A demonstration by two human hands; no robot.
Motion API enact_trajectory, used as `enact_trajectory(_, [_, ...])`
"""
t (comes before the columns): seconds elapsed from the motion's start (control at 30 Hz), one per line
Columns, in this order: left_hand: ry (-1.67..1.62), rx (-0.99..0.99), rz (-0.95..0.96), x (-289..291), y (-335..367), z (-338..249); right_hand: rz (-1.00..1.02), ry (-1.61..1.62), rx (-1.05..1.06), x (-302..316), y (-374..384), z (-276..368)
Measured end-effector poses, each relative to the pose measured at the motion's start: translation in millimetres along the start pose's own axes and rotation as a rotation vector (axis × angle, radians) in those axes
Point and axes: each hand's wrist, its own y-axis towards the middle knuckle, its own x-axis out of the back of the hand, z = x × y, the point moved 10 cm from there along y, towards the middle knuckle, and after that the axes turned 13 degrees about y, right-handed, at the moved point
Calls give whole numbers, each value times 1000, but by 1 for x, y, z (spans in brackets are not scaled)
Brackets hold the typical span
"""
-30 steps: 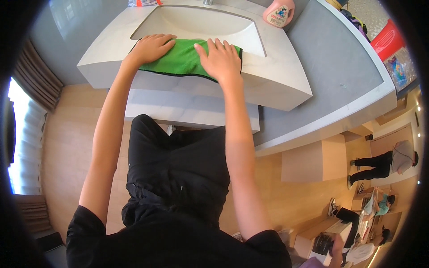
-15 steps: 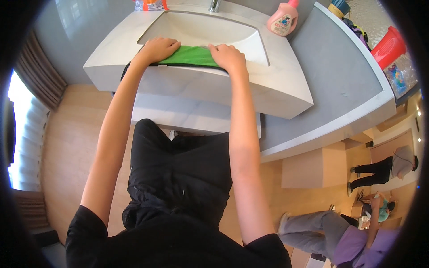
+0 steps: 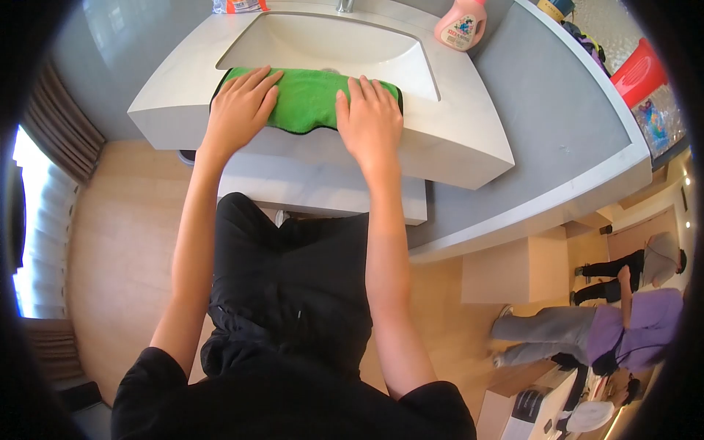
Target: The person wipes the white top surface and outer rim of a bathroom sink with a green cloth.
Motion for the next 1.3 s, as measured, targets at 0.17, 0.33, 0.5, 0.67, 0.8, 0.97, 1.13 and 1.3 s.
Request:
enact_trajectory(0.17, [37, 29, 35, 35, -27, -22, -36, 57, 52, 11, -23, 17])
enact_trajectory(0.33, [9, 49, 84, 34, -29, -19, -14, 96, 53, 18, -31, 24])
enact_trajectory(0.5, [3, 38, 137, 24, -23, -12, 16, 73, 24, 12, -23, 22])
enact_trajectory(0.67, [7, -13, 179, -13, -1, -1, 46, 1, 8, -10, -1, 1])
enact_trajectory(0.8, [70, -76, 249, -59, 17, 14, 173, -13, -63, -34, 26, -15])
enact_trajectory(0.97, [-22, 41, 756, -104, 40, 25, 614, -1, -384, -61, 48, -41])
enact_trajectory(1.13, [7, 104, 766, -104, 45, 29, 542, -55, -365, -67, 64, -63])
enact_trajectory(1.3, [23, 70, 725, -98, 43, 31, 503, -25, -322, -63, 62, -56])
